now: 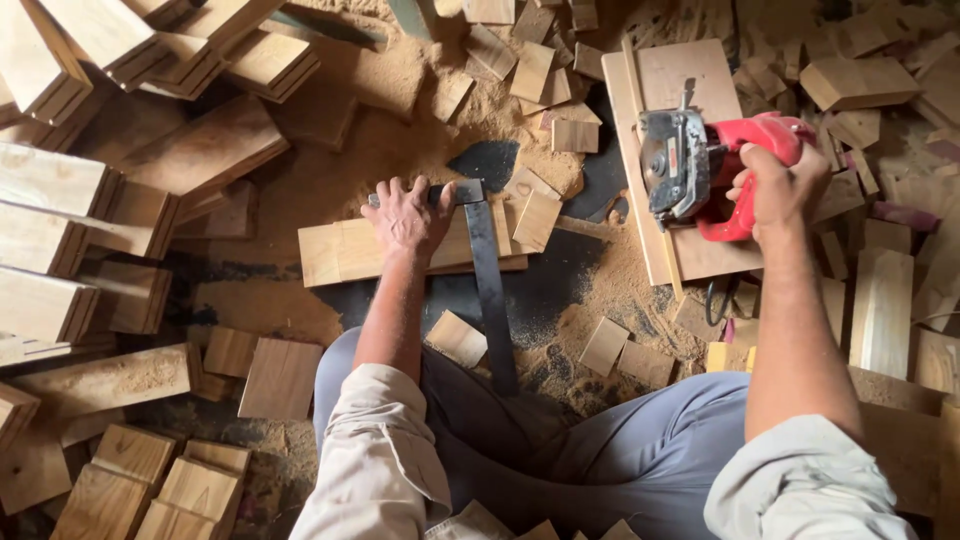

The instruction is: Measure and cut small wooden blocks using a square and a hand-held circular saw.

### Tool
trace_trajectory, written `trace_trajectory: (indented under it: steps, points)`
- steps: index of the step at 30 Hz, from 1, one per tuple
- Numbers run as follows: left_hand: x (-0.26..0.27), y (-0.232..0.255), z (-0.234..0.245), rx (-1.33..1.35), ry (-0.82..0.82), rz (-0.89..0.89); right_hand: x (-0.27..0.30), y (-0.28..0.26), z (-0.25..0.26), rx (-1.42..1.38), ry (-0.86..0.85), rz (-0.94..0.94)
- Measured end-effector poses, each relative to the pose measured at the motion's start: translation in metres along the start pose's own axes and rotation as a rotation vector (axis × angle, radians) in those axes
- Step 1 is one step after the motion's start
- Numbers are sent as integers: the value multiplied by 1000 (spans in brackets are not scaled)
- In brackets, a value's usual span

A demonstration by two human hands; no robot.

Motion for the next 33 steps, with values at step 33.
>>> trace_trajectory:
  steps: [33]
  points:
    - [-2,-6,-1,35,1,13,76,-56,-244,1184,-607,238]
Point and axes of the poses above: each hand's wrist, its own x-axis away from the middle knuckle, its own z-axis out of the back of the hand, y = z × x, the point moved 8 cm from there along -x, towards the middle knuckle, and after that the axes turned 3 degrees about x, right-handed, at the moved point
